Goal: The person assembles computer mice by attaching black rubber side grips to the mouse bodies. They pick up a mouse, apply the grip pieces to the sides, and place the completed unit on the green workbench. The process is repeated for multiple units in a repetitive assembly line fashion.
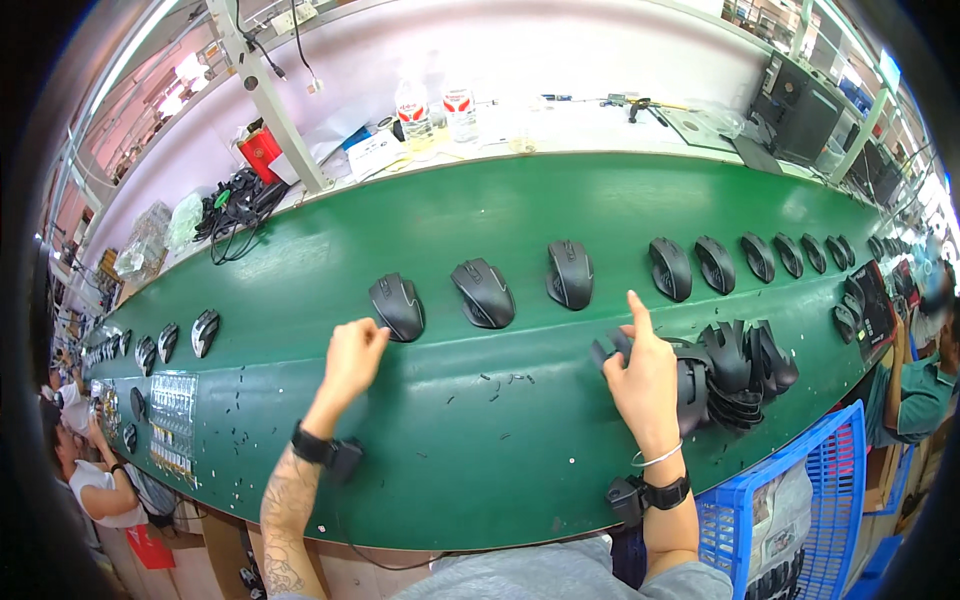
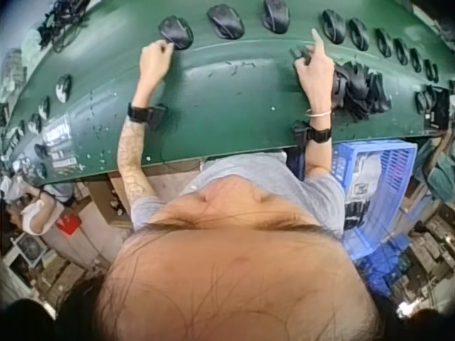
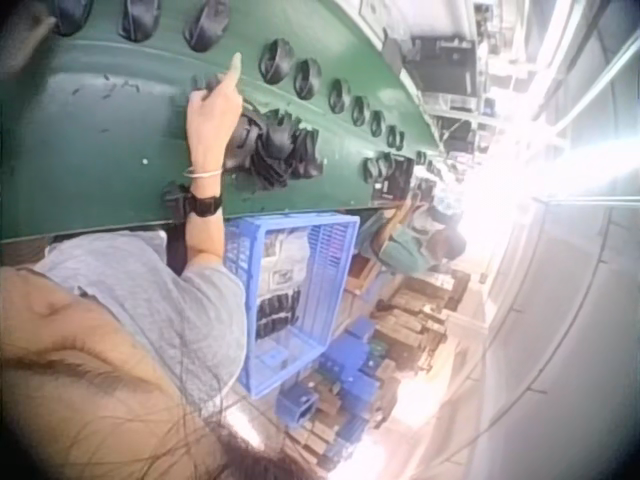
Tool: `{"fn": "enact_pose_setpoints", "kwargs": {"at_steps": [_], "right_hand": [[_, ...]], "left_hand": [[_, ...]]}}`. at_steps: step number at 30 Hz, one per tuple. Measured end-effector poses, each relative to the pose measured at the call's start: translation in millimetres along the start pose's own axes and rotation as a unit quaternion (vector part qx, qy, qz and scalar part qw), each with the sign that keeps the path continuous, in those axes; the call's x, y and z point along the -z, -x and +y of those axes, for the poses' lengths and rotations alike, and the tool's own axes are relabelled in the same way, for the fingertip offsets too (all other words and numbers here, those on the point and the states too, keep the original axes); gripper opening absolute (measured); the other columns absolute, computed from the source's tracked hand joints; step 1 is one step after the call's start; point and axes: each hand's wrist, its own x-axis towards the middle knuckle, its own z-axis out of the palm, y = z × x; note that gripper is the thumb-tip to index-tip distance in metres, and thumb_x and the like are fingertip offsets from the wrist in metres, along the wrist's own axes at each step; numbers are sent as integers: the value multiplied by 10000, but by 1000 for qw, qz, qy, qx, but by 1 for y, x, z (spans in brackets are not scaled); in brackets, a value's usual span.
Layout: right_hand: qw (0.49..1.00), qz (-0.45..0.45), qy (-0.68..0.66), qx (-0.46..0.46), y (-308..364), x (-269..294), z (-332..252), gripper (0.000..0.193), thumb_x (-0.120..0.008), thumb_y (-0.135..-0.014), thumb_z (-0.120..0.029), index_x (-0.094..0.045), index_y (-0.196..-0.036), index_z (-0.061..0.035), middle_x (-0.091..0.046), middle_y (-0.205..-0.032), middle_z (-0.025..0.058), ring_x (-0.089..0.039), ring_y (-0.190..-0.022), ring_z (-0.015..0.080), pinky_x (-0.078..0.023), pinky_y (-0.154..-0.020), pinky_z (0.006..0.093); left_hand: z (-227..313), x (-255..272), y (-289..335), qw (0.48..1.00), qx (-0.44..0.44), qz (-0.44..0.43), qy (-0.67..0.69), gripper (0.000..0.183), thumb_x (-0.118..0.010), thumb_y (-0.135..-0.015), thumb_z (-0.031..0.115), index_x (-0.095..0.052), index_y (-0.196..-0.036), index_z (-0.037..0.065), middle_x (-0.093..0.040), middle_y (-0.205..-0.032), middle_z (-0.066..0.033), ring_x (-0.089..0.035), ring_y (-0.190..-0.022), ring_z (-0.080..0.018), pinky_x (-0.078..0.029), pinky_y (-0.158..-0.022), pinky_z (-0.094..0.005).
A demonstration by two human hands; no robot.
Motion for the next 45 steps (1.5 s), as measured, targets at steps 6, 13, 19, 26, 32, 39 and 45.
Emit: {"fn": "enact_pose_setpoints", "kwargs": {"at_steps": [6, 13, 19, 26, 32, 39, 45], "right_hand": [[990, -138, 7, 28, 4, -9, -2, 740, -570, -685, 41, -356, -1392, -6, -651, -918, 251, -632, -798, 405, -493, -780, 432], [961, -260, -97, -12, -1, -3, -14, 795, -615, -725, 15, -264, -1438, -18, -661, -966, 249, -655, -795, 338, -519, -759, 364], [939, -245, -218, 99, 9, -18, -38, 728, -614, -796, 35, -293, -1441, -69, -656, -1084, 190, -664, -940, 306, -529, -803, 344], [934, -184, -272, 139, 15, -34, -48, 564, -666, -802, 16, -483, -1332, -45, -633, -1077, 167, -653, -921, 266, -529, -853, 344], [932, -180, -248, 195, 20, -40, -52, 632, -779, -713, -67, -515, -1286, -18, -609, -1100, 148, -634, -930, 257, -526, -828, 342], [937, -136, -273, 168, 34, -54, -64, 647, -793, -621, -7, -540, -1217, -25, -575, -1069, 137, -608, -933, 277, -508, -813, 338], [934, -128, -258, 214, 38, -57, -65, 620, -754, -622, 41, -563, -1204, -58, -563, -1089, 148, -603, -965, 277, -517, -786, 356]], "left_hand": [[85, -19, 59, 959, -128, -170, 187, 211, -632, -848, 187, -618, -852, -24, -626, -773, -121, -590, -604, -190, -468, -559, -324], [118, -43, 81, 793, 66, -386, 466, 356, -526, -963, 249, -540, -1178, -35, -619, -1025, -105, -627, -750, -146, -521, -666, -271], [124, -47, 80, 719, 143, -231, 640, 304, -477, -992, 262, -611, -1030, -9, -638, -940, -74, -651, -800, -161, -541, -727, -273], [118, -25, 78, 770, 108, -113, 618, 238, -532, -969, 221, -633, -928, 9, -636, -900, -39, -610, -814, -99, -559, -710, -270], [113, -18, 81, 800, 73, -41, 594, 210, -542, -963, 189, -628, -928, 1, -631, -920, -48, -614, -813, -103, -562, -694, -275], [108, -14, 86, 795, 75, -35, 602, 190, -546, -957, 161, -619, -910, -8, -626, -917, -54, -624, -807, -109, -575, -673, -277], [92, 0, 83, 757, 120, -128, 629, 157, -569, -939, 148, -626, -932, 1, -633, -882, -41, -635, -819, -133, -580, -703, -297]]}}
